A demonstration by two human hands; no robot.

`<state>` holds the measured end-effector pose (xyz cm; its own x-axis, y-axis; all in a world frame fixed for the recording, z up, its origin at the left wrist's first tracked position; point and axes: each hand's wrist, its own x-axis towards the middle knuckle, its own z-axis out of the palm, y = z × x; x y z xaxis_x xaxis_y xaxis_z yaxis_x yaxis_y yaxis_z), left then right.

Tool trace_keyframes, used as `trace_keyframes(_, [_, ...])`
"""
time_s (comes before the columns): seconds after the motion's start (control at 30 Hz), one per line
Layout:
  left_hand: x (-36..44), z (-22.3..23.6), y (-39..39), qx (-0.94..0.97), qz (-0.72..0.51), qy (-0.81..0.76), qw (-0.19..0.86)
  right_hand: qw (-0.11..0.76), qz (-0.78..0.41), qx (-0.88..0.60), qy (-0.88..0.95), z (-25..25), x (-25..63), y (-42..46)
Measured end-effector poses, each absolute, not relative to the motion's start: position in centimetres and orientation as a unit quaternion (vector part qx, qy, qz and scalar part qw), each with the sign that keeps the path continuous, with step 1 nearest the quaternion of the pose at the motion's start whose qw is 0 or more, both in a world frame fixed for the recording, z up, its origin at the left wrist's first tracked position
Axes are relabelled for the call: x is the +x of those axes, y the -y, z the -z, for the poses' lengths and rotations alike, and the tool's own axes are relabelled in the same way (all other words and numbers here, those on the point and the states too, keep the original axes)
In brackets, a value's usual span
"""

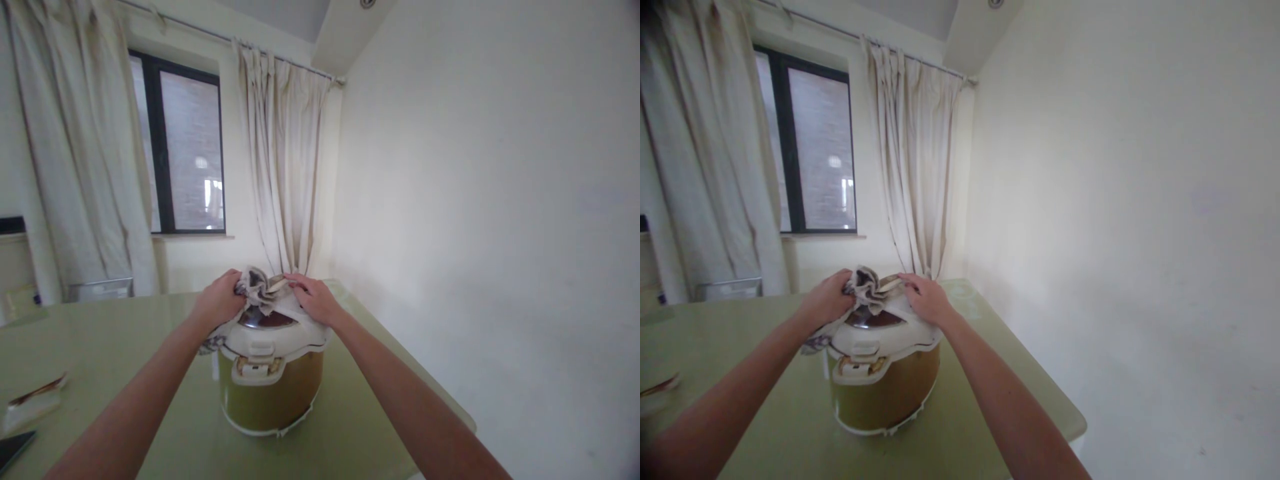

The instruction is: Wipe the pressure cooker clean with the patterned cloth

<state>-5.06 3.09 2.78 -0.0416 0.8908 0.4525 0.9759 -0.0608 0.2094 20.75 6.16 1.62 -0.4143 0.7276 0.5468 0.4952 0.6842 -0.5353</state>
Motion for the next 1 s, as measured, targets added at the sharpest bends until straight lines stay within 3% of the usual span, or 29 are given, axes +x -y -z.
trace_keyframes(0.2, [-4.7, -4.2, -7.1, -0.664, 0.21, 0.717, 0.018, 0.382, -0.159, -0.368, 0.833, -1.7, 20.8, -5.9])
trace_keyframes(0.4, [-5.6, -4.0, -5.3, -0.684, 0.202, 0.701, -0.009, 0.395, -0.224, -0.34, 0.824, -1.6, 21.2, -6.2])
trace_keyframes(0.67, [-3.7, -1.5, 4.5, -0.696, 0.197, 0.679, 0.127, 0.395, -0.268, -0.344, 0.809, -1.5, 21.0, -6.0])
trace_keyframes(0.83, [-2.3, -0.6, 6.4, -0.72, 0.243, 0.637, 0.13, 0.372, -0.163, -0.355, 0.842, -2.3, 20.7, -6.1])
trace_keyframes(1.0, [-4.4, -2.3, 0.5, -0.659, 0.218, 0.719, 0.037, 0.369, -0.094, -0.388, 0.839, -2.9, 20.2, -5.7])
